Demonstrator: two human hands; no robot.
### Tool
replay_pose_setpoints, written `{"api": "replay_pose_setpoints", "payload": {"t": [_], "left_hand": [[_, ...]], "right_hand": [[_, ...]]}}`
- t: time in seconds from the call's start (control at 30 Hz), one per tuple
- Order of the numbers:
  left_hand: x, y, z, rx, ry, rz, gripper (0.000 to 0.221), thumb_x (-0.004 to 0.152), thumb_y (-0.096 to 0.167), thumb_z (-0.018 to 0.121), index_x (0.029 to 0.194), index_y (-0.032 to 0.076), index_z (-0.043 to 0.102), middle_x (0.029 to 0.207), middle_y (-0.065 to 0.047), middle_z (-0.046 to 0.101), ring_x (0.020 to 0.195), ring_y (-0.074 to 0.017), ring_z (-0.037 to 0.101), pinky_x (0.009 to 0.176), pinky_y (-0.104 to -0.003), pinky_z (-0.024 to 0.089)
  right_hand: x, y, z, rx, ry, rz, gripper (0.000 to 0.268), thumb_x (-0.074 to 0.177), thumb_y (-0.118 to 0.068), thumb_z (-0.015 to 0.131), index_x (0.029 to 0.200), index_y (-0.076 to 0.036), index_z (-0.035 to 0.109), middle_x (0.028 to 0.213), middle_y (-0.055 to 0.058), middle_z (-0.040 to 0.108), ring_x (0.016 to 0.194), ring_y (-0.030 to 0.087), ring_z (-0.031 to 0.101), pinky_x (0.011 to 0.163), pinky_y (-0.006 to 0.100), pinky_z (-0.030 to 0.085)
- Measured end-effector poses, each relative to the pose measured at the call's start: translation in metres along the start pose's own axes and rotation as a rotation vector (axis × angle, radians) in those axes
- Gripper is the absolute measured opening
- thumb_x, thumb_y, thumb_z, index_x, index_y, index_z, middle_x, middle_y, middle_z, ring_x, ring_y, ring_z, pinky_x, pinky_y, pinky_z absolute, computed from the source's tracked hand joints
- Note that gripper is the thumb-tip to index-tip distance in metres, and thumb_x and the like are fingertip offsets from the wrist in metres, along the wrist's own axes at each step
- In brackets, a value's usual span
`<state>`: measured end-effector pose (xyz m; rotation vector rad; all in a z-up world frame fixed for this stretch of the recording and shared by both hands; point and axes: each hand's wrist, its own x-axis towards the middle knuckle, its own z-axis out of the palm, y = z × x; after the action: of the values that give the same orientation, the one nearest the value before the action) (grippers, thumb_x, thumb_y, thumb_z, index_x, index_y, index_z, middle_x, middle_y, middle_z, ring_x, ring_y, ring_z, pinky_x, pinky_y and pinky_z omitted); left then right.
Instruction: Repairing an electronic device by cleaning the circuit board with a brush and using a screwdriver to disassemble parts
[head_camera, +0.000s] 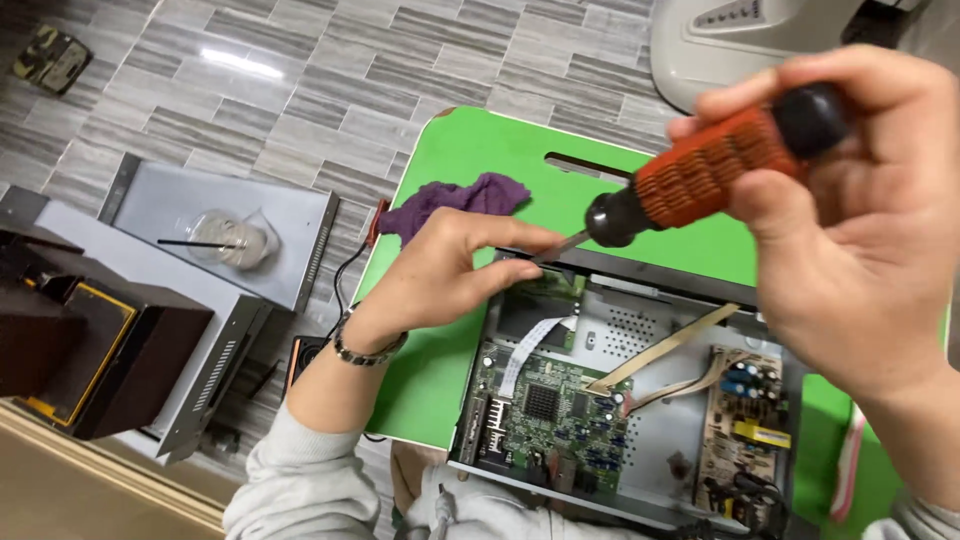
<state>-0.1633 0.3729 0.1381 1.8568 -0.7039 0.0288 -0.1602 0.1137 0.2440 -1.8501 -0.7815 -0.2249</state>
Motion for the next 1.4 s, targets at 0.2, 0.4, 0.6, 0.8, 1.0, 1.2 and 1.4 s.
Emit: {"api": "replay_pose_setpoints", "payload": {"t": [0.2,0.4,0.6,0.8,1.0,1.2,1.4], "left_hand": [[-0.003,-0.032,-0.001,0.146,0.014,-0.078,0.018,0.090,0.016,0.077,0.105,0.007,0.078,0.103,-0.005,0.080,0.096,-0.0159,0.078,0.085,-0.027,0.059],[-0.001,-0.043,0.002,0.159,0.034,-0.054,0.013,0.089,0.013,0.078,0.099,0.005,0.077,0.097,-0.005,0.081,0.088,-0.0154,0.078,0.079,-0.027,0.058],[0.001,-0.049,0.004,0.173,0.046,-0.038,0.011,0.088,0.012,0.079,0.097,0.006,0.078,0.093,-0.003,0.081,0.083,-0.0144,0.077,0.074,-0.027,0.057],[0.000,-0.055,0.004,0.170,0.041,-0.044,0.011,0.088,0.012,0.079,0.097,0.007,0.078,0.093,-0.002,0.081,0.084,-0.0145,0.077,0.075,-0.027,0.057],[0.000,-0.052,0.002,0.154,0.061,-0.068,0.009,0.088,0.009,0.080,0.096,0.007,0.078,0.092,-0.002,0.080,0.082,-0.0131,0.076,0.073,-0.026,0.057],[0.000,-0.054,0.004,0.160,0.044,-0.050,0.011,0.088,0.011,0.080,0.097,0.007,0.078,0.094,-0.003,0.080,0.085,-0.0149,0.078,0.076,-0.027,0.058],[-0.001,-0.052,0.002,0.160,0.052,-0.019,0.008,0.090,0.008,0.078,0.098,0.005,0.077,0.092,-0.003,0.080,0.083,-0.0156,0.077,0.075,-0.027,0.057]], "right_hand": [[0.013,0.003,0.033,0.048,-0.070,-0.060,0.040,0.104,-0.010,0.053,0.132,0.008,0.030,0.130,0.032,0.055,0.119,0.038,0.066,0.103,0.042,0.064],[0.020,0.001,0.044,-0.004,-0.118,-0.038,0.041,0.104,-0.010,0.057,0.132,0.010,0.035,0.128,0.030,0.058,0.113,0.034,0.068,0.095,0.037,0.067],[0.023,0.007,0.045,-0.013,-0.120,-0.041,0.038,0.106,-0.006,0.058,0.132,0.009,0.035,0.127,0.030,0.058,0.107,0.032,0.068,0.091,0.036,0.066],[0.025,0.011,0.045,-0.037,-0.114,-0.057,0.036,0.108,-0.004,0.059,0.133,0.010,0.036,0.127,0.030,0.058,0.113,0.033,0.066,0.093,0.036,0.064],[0.025,0.009,0.048,-0.005,-0.115,-0.049,0.036,0.108,-0.001,0.060,0.132,0.010,0.036,0.127,0.030,0.057,0.109,0.033,0.067,0.091,0.036,0.066],[0.023,0.004,0.050,-0.055,-0.120,-0.015,0.038,0.106,0.006,0.065,0.133,0.010,0.039,0.127,0.027,0.060,0.113,0.032,0.067,0.098,0.035,0.064],[0.023,0.002,0.050,-0.051,-0.114,-0.031,0.039,0.106,0.005,0.067,0.133,0.011,0.040,0.128,0.028,0.060,0.118,0.033,0.067,0.102,0.036,0.062]]}}
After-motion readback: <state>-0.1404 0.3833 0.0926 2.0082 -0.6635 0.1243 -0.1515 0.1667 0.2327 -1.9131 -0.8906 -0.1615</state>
